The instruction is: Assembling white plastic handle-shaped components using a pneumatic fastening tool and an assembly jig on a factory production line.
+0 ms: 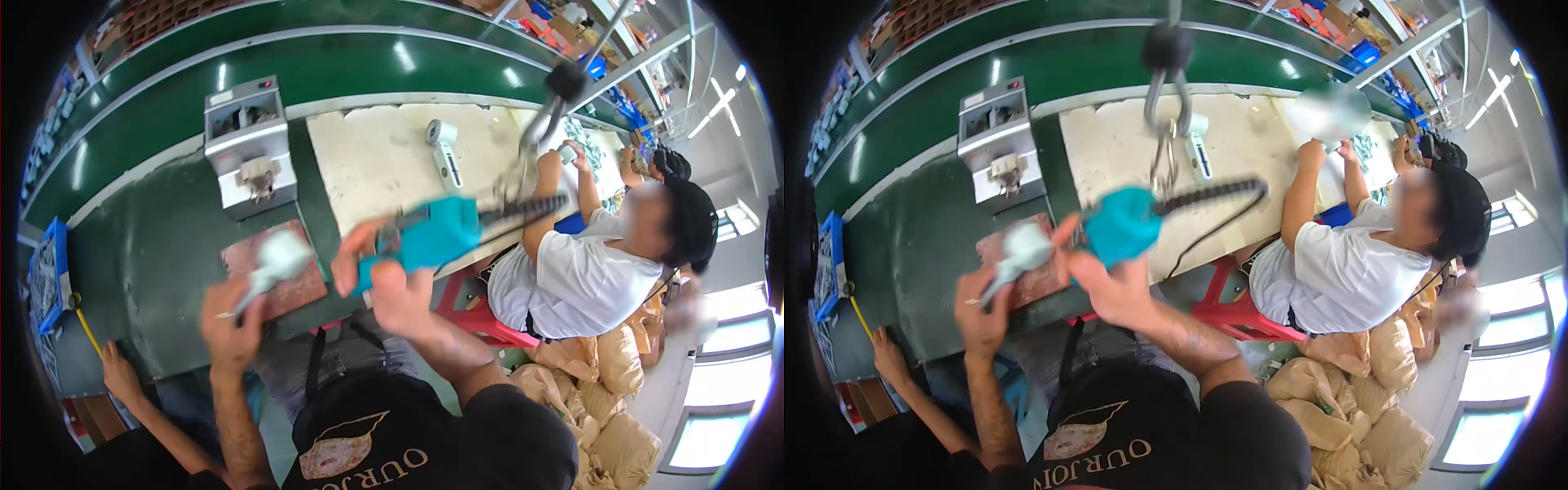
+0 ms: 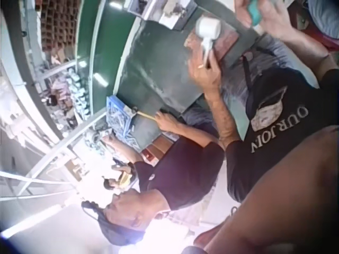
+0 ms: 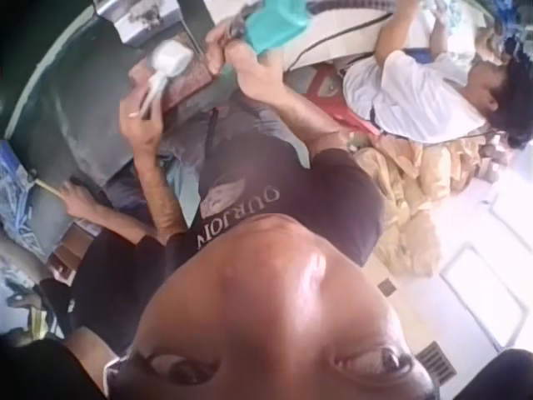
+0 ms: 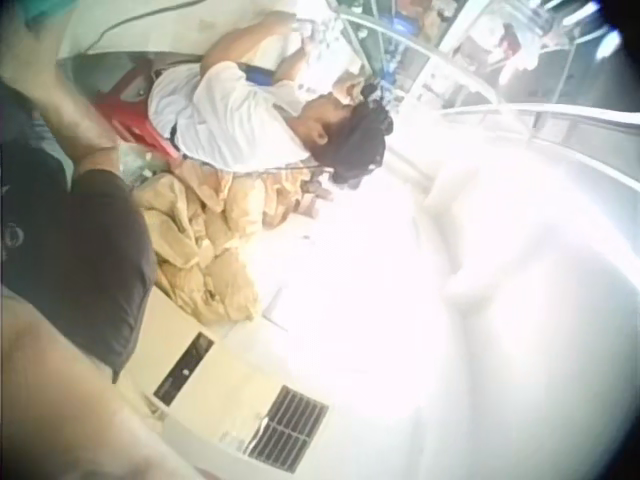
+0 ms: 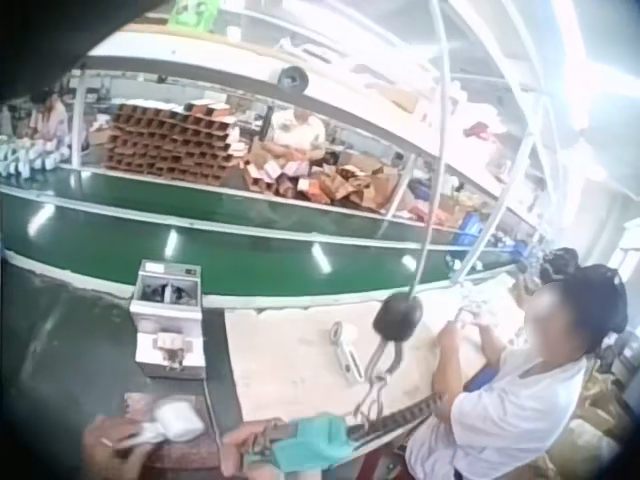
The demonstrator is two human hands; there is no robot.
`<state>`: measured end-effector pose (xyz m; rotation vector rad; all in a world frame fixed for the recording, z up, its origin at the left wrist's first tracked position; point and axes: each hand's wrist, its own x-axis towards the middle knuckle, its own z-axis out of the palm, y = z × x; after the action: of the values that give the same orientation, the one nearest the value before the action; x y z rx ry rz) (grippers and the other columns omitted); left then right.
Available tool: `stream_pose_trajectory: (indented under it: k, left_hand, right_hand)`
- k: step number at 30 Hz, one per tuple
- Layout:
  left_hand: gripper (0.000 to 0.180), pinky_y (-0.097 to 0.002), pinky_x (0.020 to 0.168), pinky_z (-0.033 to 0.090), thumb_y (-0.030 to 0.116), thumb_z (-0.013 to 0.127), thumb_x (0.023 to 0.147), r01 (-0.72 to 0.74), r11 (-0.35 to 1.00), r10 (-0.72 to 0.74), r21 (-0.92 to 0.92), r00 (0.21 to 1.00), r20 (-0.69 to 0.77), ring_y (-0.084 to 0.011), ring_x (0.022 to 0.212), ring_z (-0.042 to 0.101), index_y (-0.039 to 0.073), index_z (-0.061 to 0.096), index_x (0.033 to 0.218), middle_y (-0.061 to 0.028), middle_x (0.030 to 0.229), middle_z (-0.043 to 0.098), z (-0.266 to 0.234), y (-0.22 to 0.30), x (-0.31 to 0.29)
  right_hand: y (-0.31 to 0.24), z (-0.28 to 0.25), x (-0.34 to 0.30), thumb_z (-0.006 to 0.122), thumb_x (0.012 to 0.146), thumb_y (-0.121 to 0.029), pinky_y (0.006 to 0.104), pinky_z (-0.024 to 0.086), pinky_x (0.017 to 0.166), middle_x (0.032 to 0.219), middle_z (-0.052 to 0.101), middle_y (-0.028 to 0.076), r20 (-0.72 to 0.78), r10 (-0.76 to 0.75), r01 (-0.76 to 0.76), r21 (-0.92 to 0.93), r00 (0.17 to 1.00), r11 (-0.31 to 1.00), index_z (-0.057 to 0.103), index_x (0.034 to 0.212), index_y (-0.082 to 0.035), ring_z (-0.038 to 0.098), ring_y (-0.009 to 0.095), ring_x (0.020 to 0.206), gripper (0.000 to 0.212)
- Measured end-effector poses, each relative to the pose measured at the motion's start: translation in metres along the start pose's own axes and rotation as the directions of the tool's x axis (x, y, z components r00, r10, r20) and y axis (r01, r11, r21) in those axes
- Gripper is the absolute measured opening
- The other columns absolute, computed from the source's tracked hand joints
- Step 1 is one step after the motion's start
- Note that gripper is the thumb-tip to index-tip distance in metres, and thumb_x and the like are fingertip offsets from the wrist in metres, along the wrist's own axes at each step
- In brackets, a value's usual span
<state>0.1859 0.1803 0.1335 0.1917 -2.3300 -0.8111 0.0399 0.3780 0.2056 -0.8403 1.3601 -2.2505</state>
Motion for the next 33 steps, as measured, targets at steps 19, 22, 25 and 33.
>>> stream_pose_trajectory:
  k: [19, 22, 25, 33]
  left_hand:
    - [0.056, -0.0395, 0.081, 0.054, 0.053, 0.076, 0.083, 0.214, 0.952, -0.101, -0.22, 0.895, 0.434, -0.0285, 0.091, 0.068, 0.003, 0.065, 0.107, -0.0133, 0.096, 0.07, 0.264, 0.079, 0.203]
    - [0.077, -0.0435, 0.092, 0.052, 0.073, 0.068, 0.077, 0.257, 0.966, -0.243, 0.036, 0.846, 0.474, -0.0337, 0.107, 0.066, 0.001, 0.066, 0.106, -0.0184, 0.109, 0.07, 0.31, 0.095, 0.227]
    - [0.074, -0.0444, 0.096, 0.051, 0.068, 0.067, 0.081, 0.267, 0.953, -0.301, 0.142, 0.796, 0.526, -0.0323, 0.112, 0.066, 0.002, 0.064, 0.115, -0.0166, 0.118, 0.068, 0.327, 0.116, 0.228]
    - [0.027, -0.0481, 0.078, 0.054, 0.03, 0.07, 0.083, 0.096, 0.981, -0.056, -0.169, 0.972, 0.229, -0.0355, 0.096, 0.065, 0.007, 0.062, 0.095, -0.0118, 0.093, 0.064, 0.291, 0.071, 0.195]
  right_hand:
    - [-0.011, -0.045, -0.033, 0.077, 0.09, -0.022, 0.0284, 0.049, 0.059, 0.07, 0.063, 0.002, -0.01, 0.078, -0.078, -0.298, 0.997, 0.951, 0.063, 0.105, -0.001, 0.059, 0.009, 0.064, 0.029]
    - [-0.016, -0.04, -0.042, 0.079, 0.087, -0.022, 0.0312, 0.048, 0.063, 0.071, 0.062, 0.005, -0.062, 0.053, -0.069, -0.294, 0.997, 0.953, 0.066, 0.097, 0.0, 0.056, 0.012, 0.065, 0.027]
    - [-0.027, -0.045, -0.054, 0.08, 0.085, -0.019, 0.0337, 0.05, 0.071, 0.081, 0.064, 0.006, -0.084, 0.056, -0.081, -0.335, 0.995, 0.939, 0.066, 0.101, 0.0, 0.058, 0.016, 0.073, 0.029]
    - [-0.02, -0.071, -0.06, 0.08, 0.088, -0.031, 0.0251, 0.045, 0.064, 0.085, 0.062, 0.005, -0.199, 0.054, -0.106, -0.26, 0.979, 0.96, 0.059, 0.116, 0.007, 0.057, 0.012, 0.072, 0.051]
